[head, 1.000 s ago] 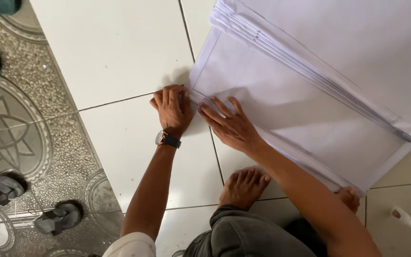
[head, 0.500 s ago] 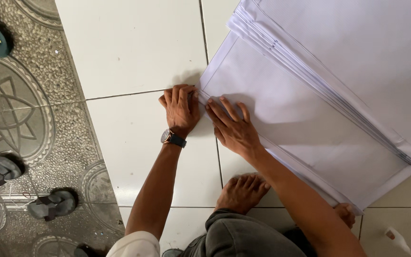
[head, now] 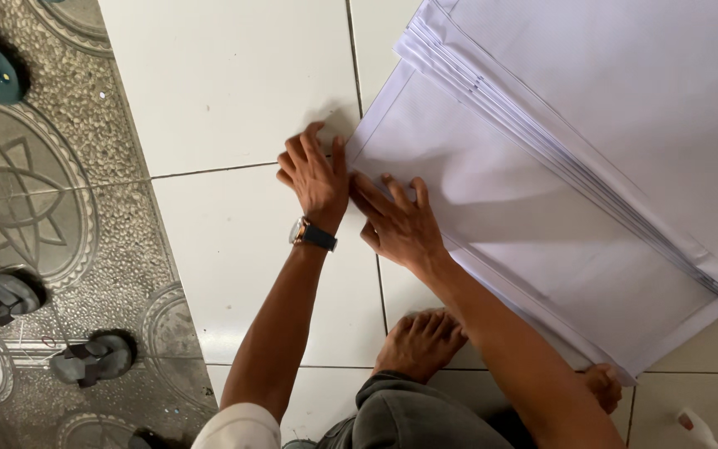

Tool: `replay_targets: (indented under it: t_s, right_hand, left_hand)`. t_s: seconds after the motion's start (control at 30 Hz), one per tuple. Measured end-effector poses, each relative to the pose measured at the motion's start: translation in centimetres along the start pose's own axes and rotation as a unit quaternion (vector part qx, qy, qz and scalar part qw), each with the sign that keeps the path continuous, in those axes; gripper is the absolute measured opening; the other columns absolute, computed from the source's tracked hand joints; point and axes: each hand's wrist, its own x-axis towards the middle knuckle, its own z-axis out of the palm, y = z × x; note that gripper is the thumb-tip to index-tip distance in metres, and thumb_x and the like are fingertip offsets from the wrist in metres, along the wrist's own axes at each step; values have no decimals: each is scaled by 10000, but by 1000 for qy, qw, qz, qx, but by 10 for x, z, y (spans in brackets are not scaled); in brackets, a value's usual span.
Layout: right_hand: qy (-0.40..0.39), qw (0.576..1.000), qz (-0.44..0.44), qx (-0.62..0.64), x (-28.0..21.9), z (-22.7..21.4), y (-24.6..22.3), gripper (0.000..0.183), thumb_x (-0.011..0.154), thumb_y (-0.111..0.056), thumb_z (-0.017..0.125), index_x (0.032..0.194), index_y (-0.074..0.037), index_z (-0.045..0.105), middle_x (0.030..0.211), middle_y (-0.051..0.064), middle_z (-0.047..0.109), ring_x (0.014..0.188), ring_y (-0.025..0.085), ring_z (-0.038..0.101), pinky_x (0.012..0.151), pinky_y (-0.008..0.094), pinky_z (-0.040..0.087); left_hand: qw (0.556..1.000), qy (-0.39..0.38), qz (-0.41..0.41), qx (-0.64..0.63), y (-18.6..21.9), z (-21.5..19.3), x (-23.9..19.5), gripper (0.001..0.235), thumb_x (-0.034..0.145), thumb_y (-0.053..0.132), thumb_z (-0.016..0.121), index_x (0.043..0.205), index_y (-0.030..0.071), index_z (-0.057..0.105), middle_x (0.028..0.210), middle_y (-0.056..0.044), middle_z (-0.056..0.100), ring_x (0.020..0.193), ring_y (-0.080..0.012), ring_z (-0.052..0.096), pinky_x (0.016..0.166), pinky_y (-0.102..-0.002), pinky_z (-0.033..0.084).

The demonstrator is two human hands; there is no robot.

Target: The person applies glue from a small white bottle to the edges of a stack of white paper sheets on a tiled floor. They press the glued edges down with their hands to secure the sheets together.

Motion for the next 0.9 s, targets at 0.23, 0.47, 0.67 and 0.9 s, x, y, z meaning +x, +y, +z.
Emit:
replay_targets:
  t_s: [0.23, 0.47, 0.67, 0.9]
  right_hand:
    - [33, 999, -7, -39, 1, -8, 2, 820, 742, -262, 587, 1552, -296, 462, 1522, -69, 530, 1169, 238, 571, 904, 472, 424]
    - [-93, 994, -55, -1, -15, -46, 20, 542, 1059, -323, 519, 1581, -189, 464, 1637, -37, 436, 1494, 259, 433, 1160, 508, 347]
    - [-116, 991, -62, 11, -25, -53, 24, 548, 1083, -350, 472, 1593, -153, 434, 1658, 4, 396, 1525, 291, 376, 1213, 592, 289]
    - [-143, 988, -55, 11, -45, -71, 27, 559, 1091, -341, 434, 1611, -141, 403, 1681, 3, 349, 1555, 275, 303, 1239, 612, 230]
  left_hand:
    - [993, -5, 99, 67, 8, 12, 45, 295, 1119, 381, 366, 1360, 241, 460, 1064, -3, 420, 956, -250, 420, 850, -425, 305]
    - [987, 29, 131, 84, 6, 11, 51, 338, 1060, 251, 419, 1378, 270, 532, 1074, -35, 581, 891, -294, 469, 784, -467, 358]
    - [986, 24, 133, 93, 5, 11, 51, 424, 990, 160, 463, 1392, 283, 518, 1057, -34, 579, 877, -296, 463, 778, -467, 358]
    - [988, 22, 128, 77, 7, 8, 50, 472, 954, 133, 464, 1394, 294, 525, 1056, -22, 560, 893, -285, 461, 810, -458, 352]
